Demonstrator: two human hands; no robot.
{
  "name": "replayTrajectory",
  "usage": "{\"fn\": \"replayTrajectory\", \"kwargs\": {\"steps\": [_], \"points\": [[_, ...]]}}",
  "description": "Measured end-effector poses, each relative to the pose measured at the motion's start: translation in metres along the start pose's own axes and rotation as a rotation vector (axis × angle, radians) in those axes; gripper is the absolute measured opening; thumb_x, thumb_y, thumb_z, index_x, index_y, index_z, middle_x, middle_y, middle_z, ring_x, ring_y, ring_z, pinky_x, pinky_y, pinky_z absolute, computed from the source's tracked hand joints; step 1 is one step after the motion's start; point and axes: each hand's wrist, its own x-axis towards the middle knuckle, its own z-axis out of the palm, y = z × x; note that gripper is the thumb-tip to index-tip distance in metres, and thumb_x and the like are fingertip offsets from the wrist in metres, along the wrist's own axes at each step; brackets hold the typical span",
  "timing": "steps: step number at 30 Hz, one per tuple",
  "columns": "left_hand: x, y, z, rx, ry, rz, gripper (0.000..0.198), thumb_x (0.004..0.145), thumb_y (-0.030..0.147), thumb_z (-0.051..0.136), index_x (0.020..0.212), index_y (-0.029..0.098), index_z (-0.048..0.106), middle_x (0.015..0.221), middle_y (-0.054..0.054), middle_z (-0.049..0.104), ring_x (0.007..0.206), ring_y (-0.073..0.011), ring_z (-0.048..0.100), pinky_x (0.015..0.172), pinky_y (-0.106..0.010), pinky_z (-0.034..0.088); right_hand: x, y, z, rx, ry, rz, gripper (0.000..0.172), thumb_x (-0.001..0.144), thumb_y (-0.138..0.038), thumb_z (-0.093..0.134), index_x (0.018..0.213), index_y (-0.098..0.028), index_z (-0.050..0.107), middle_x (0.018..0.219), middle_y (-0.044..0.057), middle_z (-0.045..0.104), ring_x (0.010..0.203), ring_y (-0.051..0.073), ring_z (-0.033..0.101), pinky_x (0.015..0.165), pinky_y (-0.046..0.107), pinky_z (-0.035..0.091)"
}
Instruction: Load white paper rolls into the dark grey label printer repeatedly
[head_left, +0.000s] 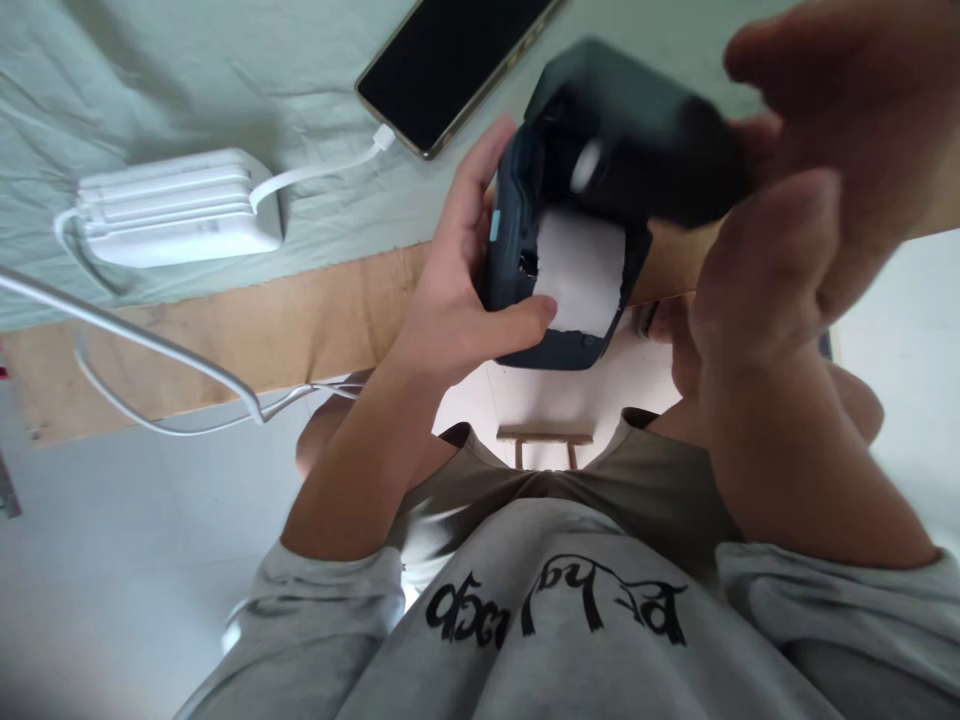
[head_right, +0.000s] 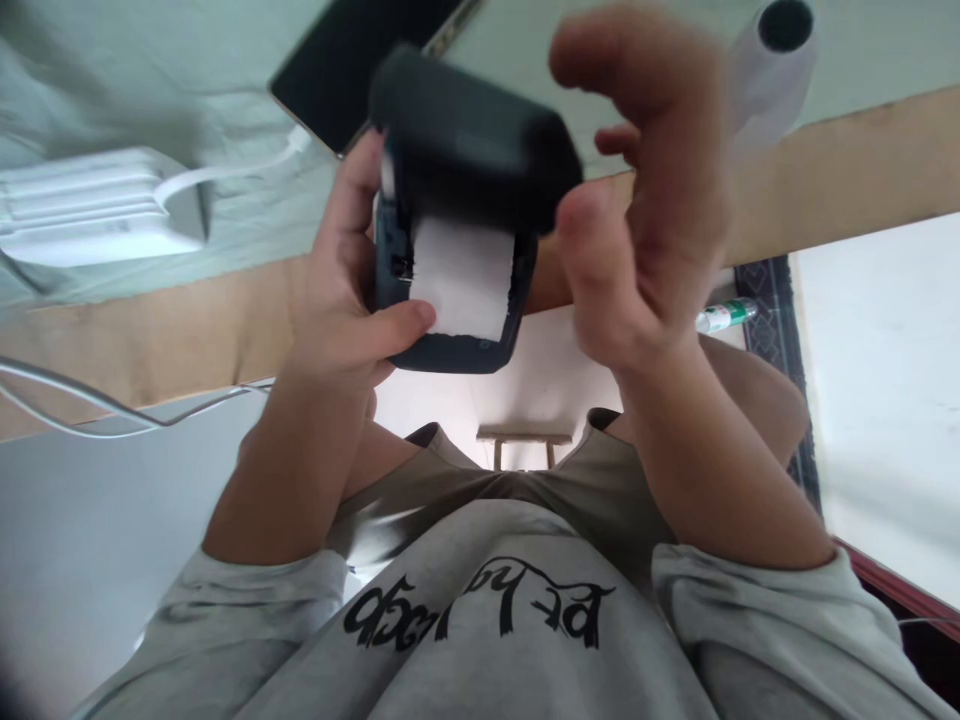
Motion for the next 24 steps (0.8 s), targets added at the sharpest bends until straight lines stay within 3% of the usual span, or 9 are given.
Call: {"fn": "replayTrajectory", "kwargs": {"steps": [3,5,8,11,15,20,22,24], "points": [[0.0,-0.002,-0.003,-0.012,-0.072,0.003,0.062,0.054,0.007,0.064,0.11,0.031,0.054,0.12,0.003,0.055,0.113,-0.0179,0.051,0.092,-0.024,0.044,0.002,0.002,0.004,-0.191,-0.007,-0.217,0.035,0.085,-0.041,0.041,0.114,-0.027,0.054,0.121,0.002,0.049,0.121,0.017,0.045,0.106,0.035,0.04],[0.0,-0.004,-0.005,-0.039,-0.123,0.009,0.061,0.058,0.017,0.066,0.115,0.032,0.05,0.12,0.002,0.056,0.105,-0.0182,0.055,0.088,-0.027,0.046,0.003,0.004,0.006,-0.129,-0.064,-0.176,0.038,0.084,-0.039,0.044,0.12,-0.029,0.05,0.125,0.001,0.048,0.125,0.016,0.043,0.11,0.034,0.038],[0.002,-0.003,-0.005,-0.093,-0.086,-0.025,0.049,0.068,0.034,0.063,0.114,0.026,0.046,0.113,-0.002,0.059,0.091,-0.0172,0.06,0.076,-0.029,0.049,0.005,0.005,0.007,-0.019,-0.161,-0.086,0.044,0.083,-0.043,0.046,0.126,-0.033,0.042,0.127,-0.003,0.047,0.12,0.015,0.047,0.106,0.033,0.04],[0.002,0.002,-0.002,-0.083,-0.054,-0.126,0.041,0.073,0.041,0.064,0.106,0.022,0.049,0.109,-0.006,0.06,0.099,-0.0186,0.059,0.081,-0.027,0.05,0.006,0.007,0.006,0.009,-0.213,-0.035,0.05,0.08,-0.047,0.049,0.126,-0.031,0.041,0.124,-0.002,0.05,0.106,0.013,0.053,0.095,0.029,0.045],[0.001,0.003,0.001,-0.095,-0.023,-0.138,0.033,0.076,0.04,0.061,0.103,0.023,0.052,0.096,-0.003,0.063,0.092,-0.0182,0.063,0.074,-0.025,0.051,0.008,0.011,0.009,-0.003,-0.194,-0.066,0.054,0.078,-0.048,0.05,0.127,-0.028,0.038,0.122,-0.001,0.051,0.097,0.012,0.054,0.086,0.027,0.045],[0.001,0.002,-0.001,-0.13,-0.017,-0.134,0.027,0.078,0.032,0.059,0.103,0.023,0.053,0.095,-0.002,0.064,0.09,-0.0173,0.064,0.068,-0.024,0.05,0.008,0.013,0.01,-0.045,-0.194,-0.107,0.049,0.08,-0.045,0.049,0.125,-0.031,0.039,0.122,-0.004,0.05,0.105,0.011,0.052,0.091,0.026,0.043],[0.001,0.005,-0.003,-0.132,-0.067,-0.128,0.026,0.081,0.032,0.056,0.105,0.022,0.053,0.107,-0.003,0.063,0.101,-0.0185,0.062,0.078,-0.026,0.051,0.008,0.012,0.008,-0.036,-0.187,-0.094,0.048,0.08,-0.046,0.049,0.125,-0.029,0.04,0.119,-0.003,0.051,0.103,0.01,0.052,0.091,0.026,0.043],[0.002,0.006,-0.004,-0.139,-0.155,-0.098,0.024,0.085,0.03,0.051,0.108,0.023,0.054,0.123,-0.002,0.057,0.121,-0.0175,0.052,0.1,-0.027,0.045,0.008,0.011,0.006,-0.015,-0.178,-0.103,0.049,0.08,-0.047,0.048,0.125,-0.028,0.041,0.118,-0.002,0.05,0.103,0.01,0.051,0.092,0.026,0.043]]}}
